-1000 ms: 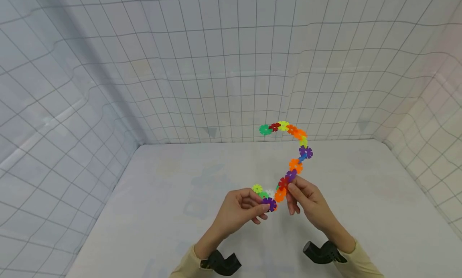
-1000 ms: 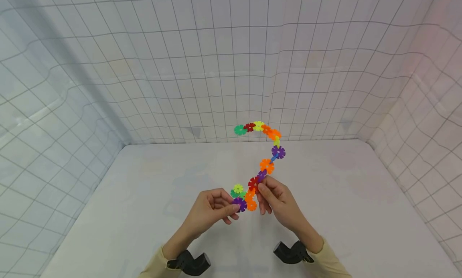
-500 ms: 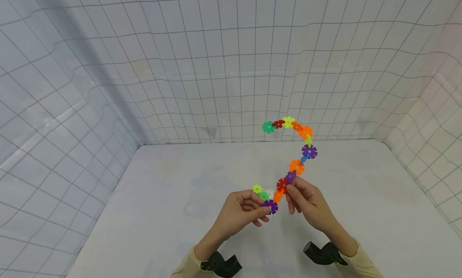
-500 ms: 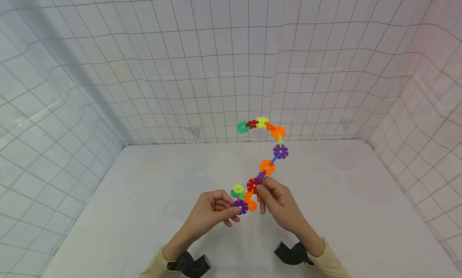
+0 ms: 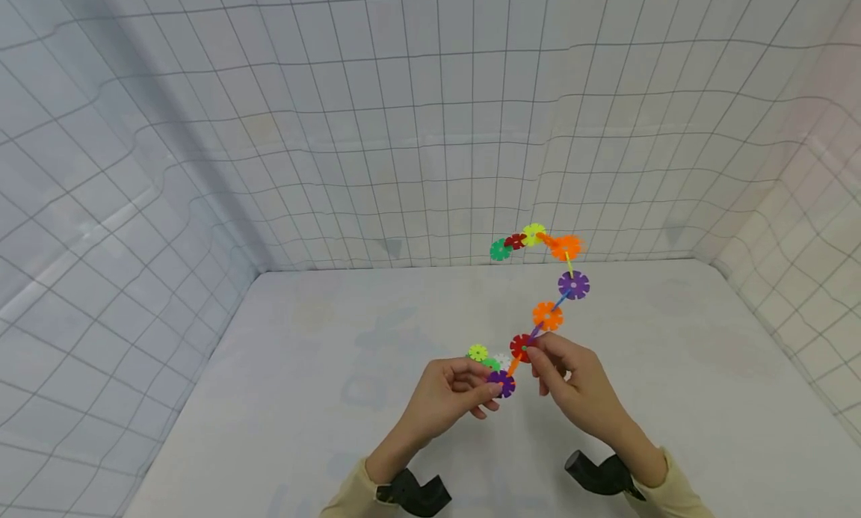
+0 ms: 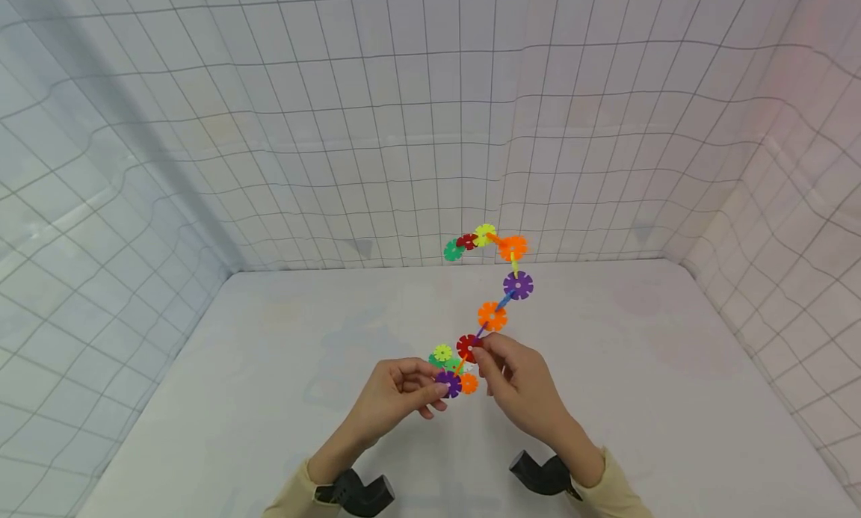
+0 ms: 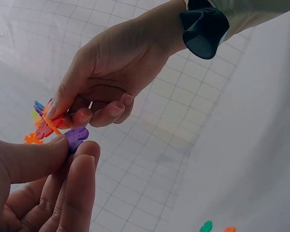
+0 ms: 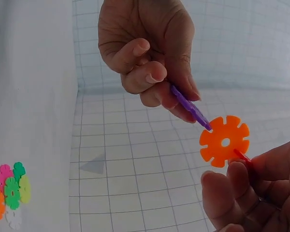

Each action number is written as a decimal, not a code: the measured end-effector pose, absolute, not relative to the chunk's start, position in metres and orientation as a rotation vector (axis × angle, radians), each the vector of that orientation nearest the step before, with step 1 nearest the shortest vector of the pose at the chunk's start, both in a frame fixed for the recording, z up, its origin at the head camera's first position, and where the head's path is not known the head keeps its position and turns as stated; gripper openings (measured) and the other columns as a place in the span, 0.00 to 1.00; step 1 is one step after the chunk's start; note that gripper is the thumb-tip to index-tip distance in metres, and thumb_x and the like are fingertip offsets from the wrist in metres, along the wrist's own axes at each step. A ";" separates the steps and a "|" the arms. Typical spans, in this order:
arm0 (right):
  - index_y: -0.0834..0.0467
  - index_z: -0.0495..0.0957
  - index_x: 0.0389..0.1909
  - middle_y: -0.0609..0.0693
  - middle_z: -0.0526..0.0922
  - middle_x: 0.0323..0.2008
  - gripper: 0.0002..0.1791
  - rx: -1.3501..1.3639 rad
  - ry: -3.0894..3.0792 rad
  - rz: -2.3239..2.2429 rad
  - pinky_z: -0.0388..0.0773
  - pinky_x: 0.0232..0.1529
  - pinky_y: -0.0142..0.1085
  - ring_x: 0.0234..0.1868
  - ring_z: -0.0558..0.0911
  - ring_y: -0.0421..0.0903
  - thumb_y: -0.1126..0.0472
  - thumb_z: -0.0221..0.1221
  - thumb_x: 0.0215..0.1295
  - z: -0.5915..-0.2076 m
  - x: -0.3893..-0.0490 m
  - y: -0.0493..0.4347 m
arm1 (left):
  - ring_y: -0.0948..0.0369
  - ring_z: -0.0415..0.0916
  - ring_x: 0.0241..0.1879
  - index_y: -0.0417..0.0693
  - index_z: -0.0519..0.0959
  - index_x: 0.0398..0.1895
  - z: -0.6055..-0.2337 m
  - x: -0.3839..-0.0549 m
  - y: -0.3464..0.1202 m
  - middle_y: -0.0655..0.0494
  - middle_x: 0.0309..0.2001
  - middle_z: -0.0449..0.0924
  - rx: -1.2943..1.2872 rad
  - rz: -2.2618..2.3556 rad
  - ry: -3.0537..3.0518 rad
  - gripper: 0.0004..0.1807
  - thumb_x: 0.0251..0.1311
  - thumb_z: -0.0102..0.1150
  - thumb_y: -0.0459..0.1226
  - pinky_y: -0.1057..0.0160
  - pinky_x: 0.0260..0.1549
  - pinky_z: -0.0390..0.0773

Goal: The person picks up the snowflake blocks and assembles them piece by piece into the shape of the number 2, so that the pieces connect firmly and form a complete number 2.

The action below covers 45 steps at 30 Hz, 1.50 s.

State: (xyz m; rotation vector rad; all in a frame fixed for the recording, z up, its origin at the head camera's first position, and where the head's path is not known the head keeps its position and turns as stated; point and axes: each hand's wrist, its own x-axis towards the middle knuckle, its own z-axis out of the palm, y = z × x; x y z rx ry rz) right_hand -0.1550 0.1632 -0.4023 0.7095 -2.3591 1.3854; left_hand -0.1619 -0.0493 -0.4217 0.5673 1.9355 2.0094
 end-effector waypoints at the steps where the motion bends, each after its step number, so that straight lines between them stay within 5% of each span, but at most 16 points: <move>1: 0.53 0.71 0.28 0.44 0.71 0.18 0.14 0.707 -2.362 1.369 0.67 0.14 0.31 0.16 0.70 0.36 0.76 0.54 0.64 -0.403 -0.155 0.163 | 0.53 0.83 0.29 0.32 0.79 0.40 -0.422 -0.162 -0.049 0.40 0.33 0.83 0.558 2.003 1.941 0.11 0.58 0.63 0.32 0.60 0.26 0.81; 23: 0.53 0.71 0.27 0.42 0.71 0.19 0.14 0.683 -2.344 1.420 0.67 0.13 0.31 0.15 0.71 0.36 0.76 0.54 0.64 -0.404 -0.153 0.161 | 0.50 0.83 0.28 0.32 0.77 0.36 -0.423 -0.162 -0.048 0.44 0.31 0.84 0.539 1.991 1.911 0.09 0.59 0.63 0.32 0.62 0.24 0.80; 45: 0.56 0.72 0.25 0.41 0.72 0.17 0.13 0.627 -2.325 1.520 0.67 0.13 0.33 0.13 0.73 0.43 0.76 0.54 0.64 -0.389 -0.144 0.149 | 0.63 0.80 0.21 0.32 0.76 0.36 -0.421 -0.164 -0.050 0.42 0.29 0.83 0.464 1.984 1.847 0.10 0.59 0.62 0.33 0.68 0.22 0.78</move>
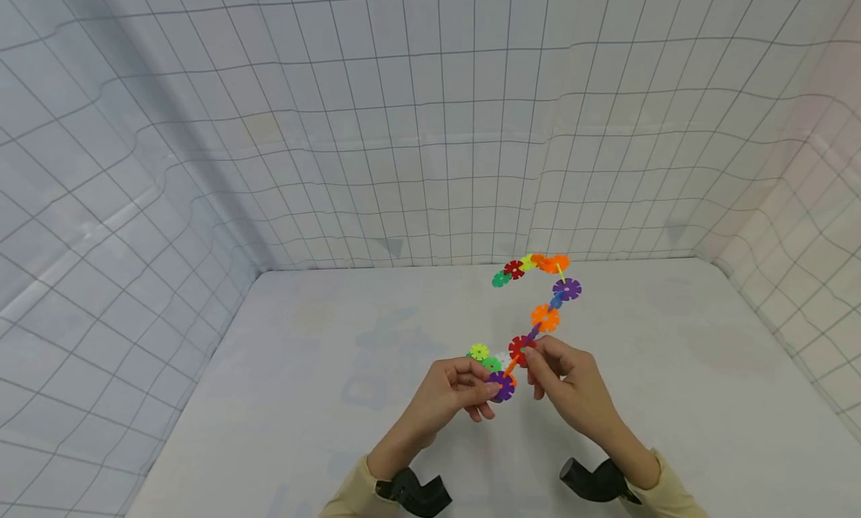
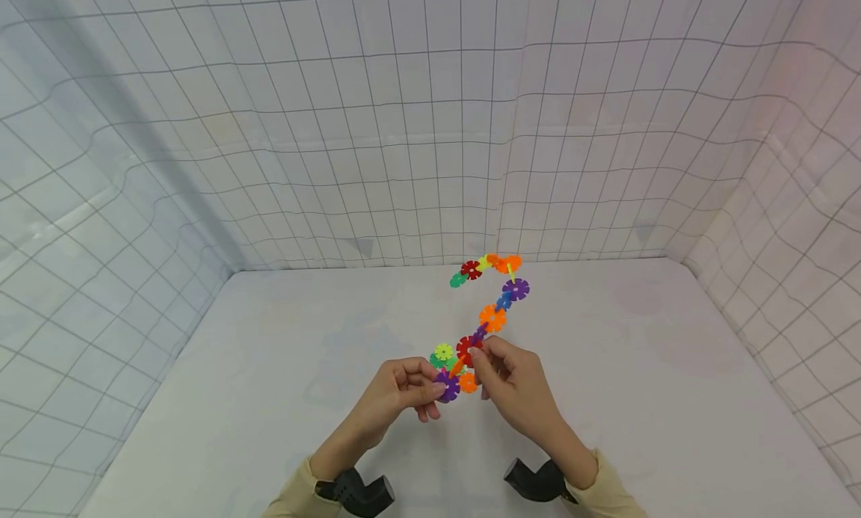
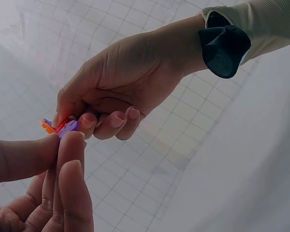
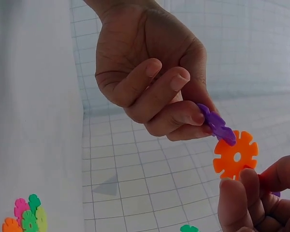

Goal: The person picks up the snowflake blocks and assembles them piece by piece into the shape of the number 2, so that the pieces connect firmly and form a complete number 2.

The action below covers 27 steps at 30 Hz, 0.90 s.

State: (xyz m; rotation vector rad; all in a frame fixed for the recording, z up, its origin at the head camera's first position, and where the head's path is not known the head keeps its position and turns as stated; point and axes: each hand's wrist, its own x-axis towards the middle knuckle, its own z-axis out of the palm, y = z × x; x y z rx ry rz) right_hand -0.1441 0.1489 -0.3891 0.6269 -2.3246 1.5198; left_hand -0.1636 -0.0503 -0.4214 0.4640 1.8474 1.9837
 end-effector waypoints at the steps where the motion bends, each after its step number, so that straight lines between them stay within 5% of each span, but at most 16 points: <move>1: 0.57 0.72 0.25 0.41 0.72 0.17 0.13 0.636 -2.322 1.536 0.67 0.13 0.33 0.13 0.73 0.43 0.76 0.53 0.64 -0.385 -0.143 0.148 | 0.63 0.80 0.21 0.32 0.76 0.35 -0.422 -0.164 -0.050 0.40 0.29 0.83 0.461 1.990 1.843 0.09 0.59 0.62 0.32 0.68 0.22 0.77; 14: 0.58 0.72 0.27 0.45 0.73 0.19 0.10 0.728 -2.342 1.681 0.65 0.12 0.34 0.15 0.74 0.43 0.73 0.53 0.67 -0.409 -0.155 0.161 | 0.64 0.78 0.18 0.29 0.73 0.32 -0.420 -0.158 -0.048 0.43 0.27 0.82 0.492 2.110 1.857 0.09 0.58 0.61 0.30 0.70 0.18 0.74; 21: 0.58 0.70 0.27 0.48 0.73 0.18 0.10 0.770 -2.329 1.795 0.63 0.10 0.33 0.14 0.74 0.45 0.70 0.50 0.70 -0.410 -0.157 0.162 | 0.64 0.78 0.17 0.27 0.72 0.31 -0.423 -0.157 -0.047 0.28 0.29 0.78 0.511 2.139 1.852 0.10 0.59 0.61 0.29 0.71 0.16 0.73; 27: 0.59 0.69 0.27 0.49 0.73 0.16 0.11 0.784 -2.308 1.837 0.64 0.11 0.34 0.14 0.73 0.46 0.70 0.49 0.71 -0.410 -0.157 0.162 | 0.64 0.77 0.16 0.27 0.72 0.30 -0.423 -0.157 -0.047 0.45 0.24 0.80 0.560 2.153 1.871 0.10 0.58 0.61 0.28 0.71 0.15 0.72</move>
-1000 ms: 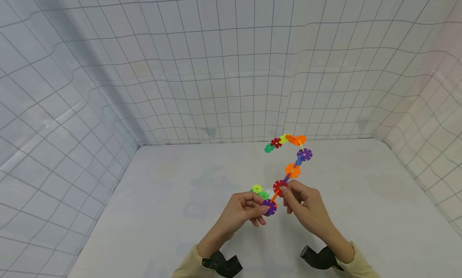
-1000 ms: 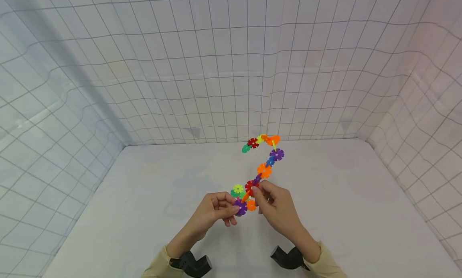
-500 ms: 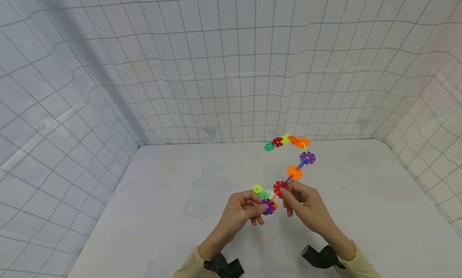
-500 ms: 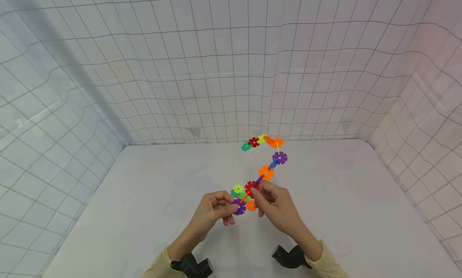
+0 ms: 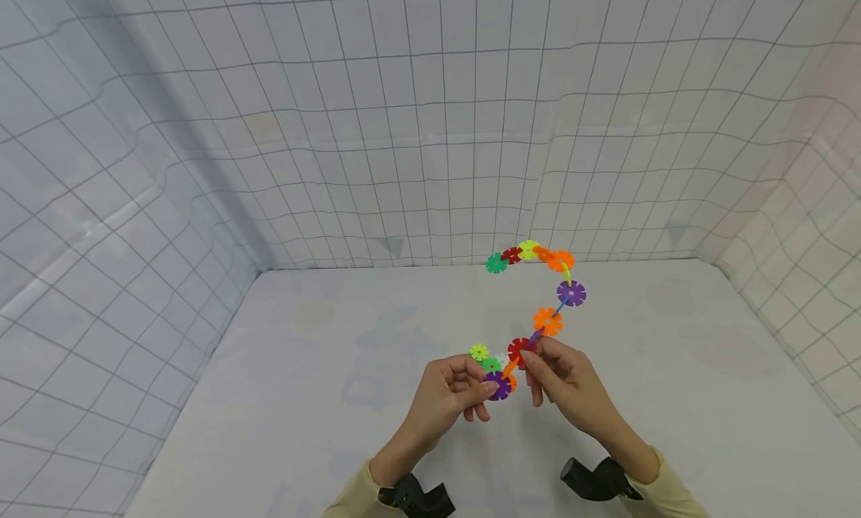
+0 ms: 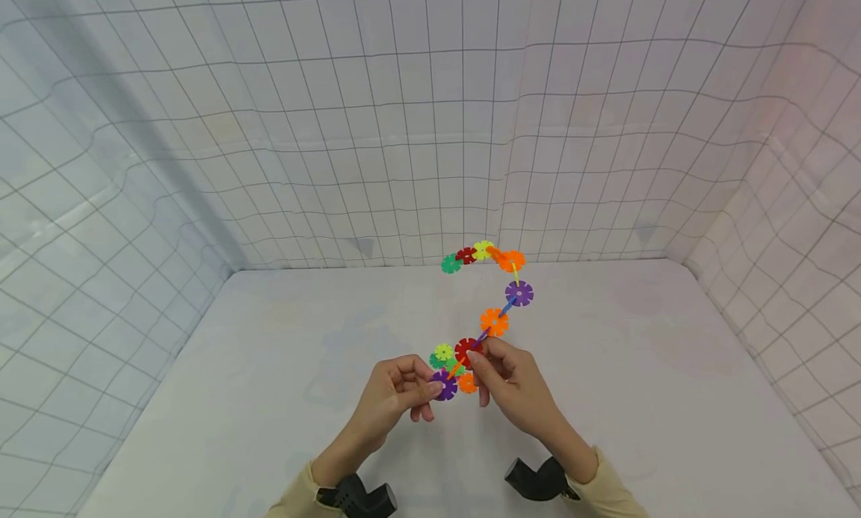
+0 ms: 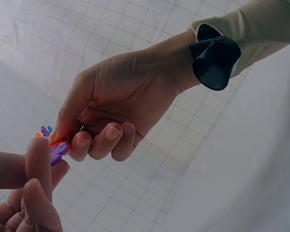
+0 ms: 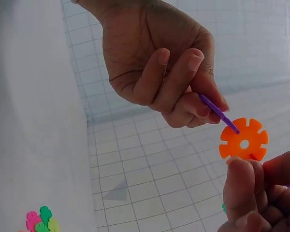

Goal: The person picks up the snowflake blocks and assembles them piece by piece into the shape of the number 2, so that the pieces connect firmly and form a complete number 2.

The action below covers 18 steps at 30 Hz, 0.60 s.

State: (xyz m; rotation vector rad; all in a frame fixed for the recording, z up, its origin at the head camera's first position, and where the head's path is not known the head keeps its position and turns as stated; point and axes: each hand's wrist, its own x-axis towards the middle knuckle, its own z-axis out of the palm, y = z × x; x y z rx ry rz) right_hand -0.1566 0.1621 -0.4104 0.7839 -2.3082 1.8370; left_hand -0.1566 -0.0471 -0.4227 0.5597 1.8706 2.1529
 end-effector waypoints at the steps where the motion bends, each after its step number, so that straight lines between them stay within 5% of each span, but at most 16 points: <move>1: 0.59 0.69 0.27 0.49 0.72 0.16 0.11 0.784 -2.304 1.841 0.64 0.11 0.34 0.14 0.73 0.46 0.70 0.49 0.71 -0.411 -0.157 0.162 | 0.64 0.77 0.16 0.27 0.72 0.30 -0.423 -0.156 -0.047 0.47 0.23 0.80 0.566 2.154 1.875 0.10 0.58 0.61 0.28 0.71 0.15 0.72; 18: 0.60 0.69 0.26 0.49 0.73 0.14 0.12 0.801 -2.257 1.871 0.65 0.10 0.35 0.13 0.72 0.43 0.72 0.48 0.70 -0.416 -0.157 0.158 | 0.64 0.74 0.11 0.28 0.73 0.29 -0.423 -0.155 -0.045 0.47 0.23 0.80 0.470 2.176 1.931 0.10 0.58 0.62 0.29 0.72 0.11 0.65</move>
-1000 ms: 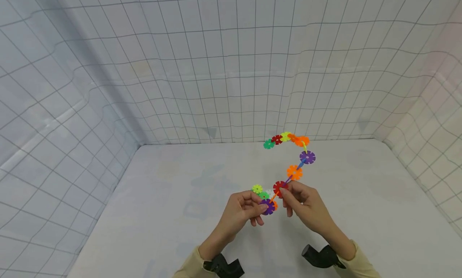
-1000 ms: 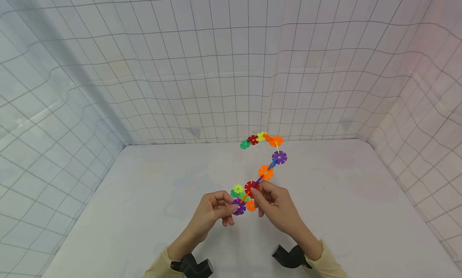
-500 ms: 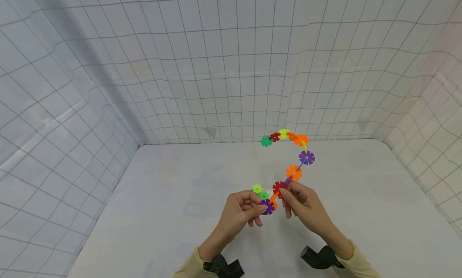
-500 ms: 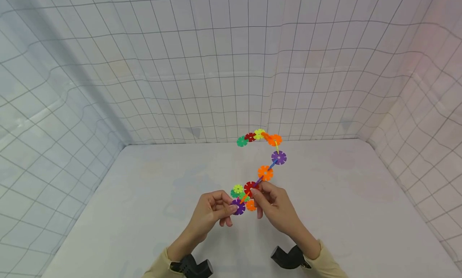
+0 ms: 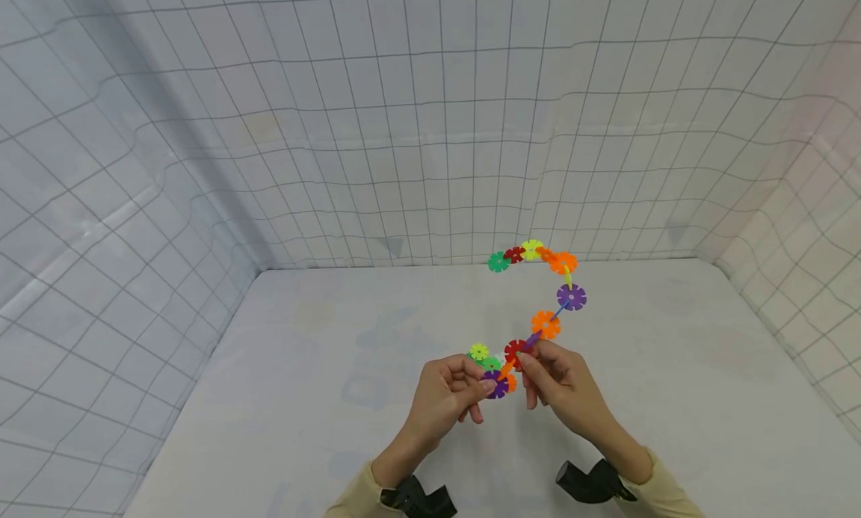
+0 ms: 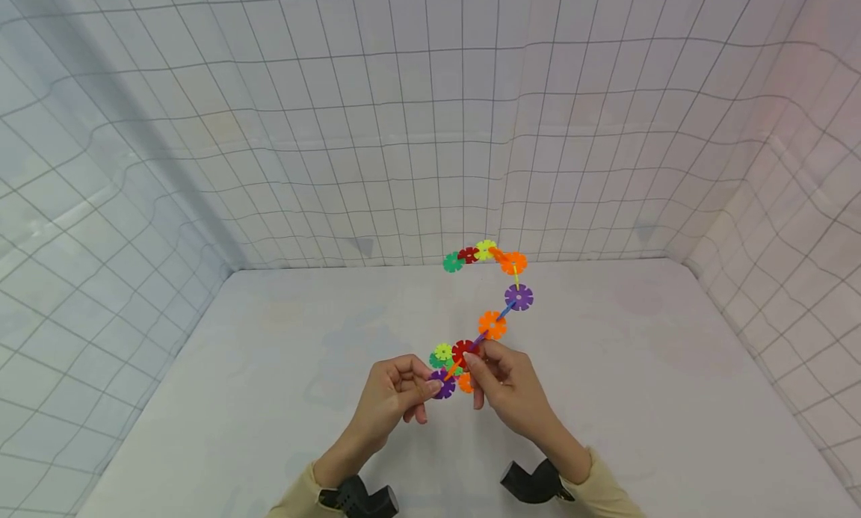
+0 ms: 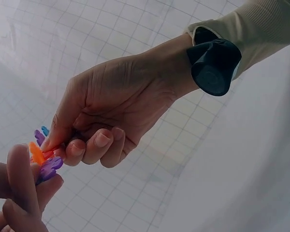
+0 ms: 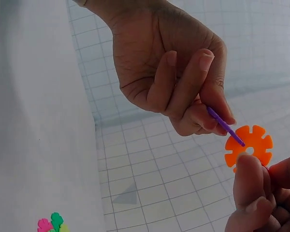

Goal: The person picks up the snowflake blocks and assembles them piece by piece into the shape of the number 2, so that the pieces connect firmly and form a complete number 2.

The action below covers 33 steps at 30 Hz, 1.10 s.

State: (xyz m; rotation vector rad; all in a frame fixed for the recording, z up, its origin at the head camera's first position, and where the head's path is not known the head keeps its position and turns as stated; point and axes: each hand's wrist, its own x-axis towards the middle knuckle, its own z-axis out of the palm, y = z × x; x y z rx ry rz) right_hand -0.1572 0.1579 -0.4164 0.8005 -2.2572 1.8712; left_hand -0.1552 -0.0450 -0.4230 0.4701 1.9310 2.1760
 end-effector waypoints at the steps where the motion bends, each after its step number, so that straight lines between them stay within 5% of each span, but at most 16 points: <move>1: 0.59 0.69 0.26 0.49 0.73 0.14 0.12 0.800 -2.259 1.869 0.65 0.10 0.34 0.13 0.72 0.42 0.72 0.48 0.70 -0.416 -0.157 0.157 | 0.64 0.73 0.11 0.28 0.73 0.29 -0.423 -0.155 -0.045 0.47 0.23 0.80 0.461 2.178 1.932 0.10 0.58 0.62 0.29 0.72 0.10 0.65; 15: 0.58 0.69 0.27 0.48 0.74 0.16 0.11 0.882 -2.358 1.812 0.65 0.11 0.34 0.14 0.72 0.42 0.71 0.48 0.71 -0.412 -0.161 0.166 | 0.56 0.78 0.19 0.34 0.75 0.32 -0.421 -0.162 -0.049 0.47 0.24 0.81 0.644 1.991 2.027 0.08 0.58 0.63 0.32 0.70 0.14 0.69; 22: 0.58 0.69 0.28 0.49 0.74 0.16 0.11 0.913 -2.435 1.834 0.66 0.12 0.33 0.14 0.71 0.42 0.68 0.46 0.73 -0.416 -0.163 0.162 | 0.61 0.79 0.21 0.39 0.77 0.33 -0.428 -0.166 -0.056 0.50 0.24 0.81 0.697 1.879 2.059 0.06 0.59 0.63 0.33 0.68 0.16 0.73; 33: 0.60 0.69 0.31 0.55 0.75 0.20 0.11 0.895 -2.553 1.900 0.69 0.14 0.35 0.17 0.74 0.50 0.63 0.45 0.75 -0.426 -0.170 0.156 | 0.46 0.80 0.24 0.38 0.76 0.33 -0.443 -0.166 -0.064 0.50 0.26 0.81 0.582 1.893 2.059 0.07 0.59 0.64 0.33 0.64 0.18 0.74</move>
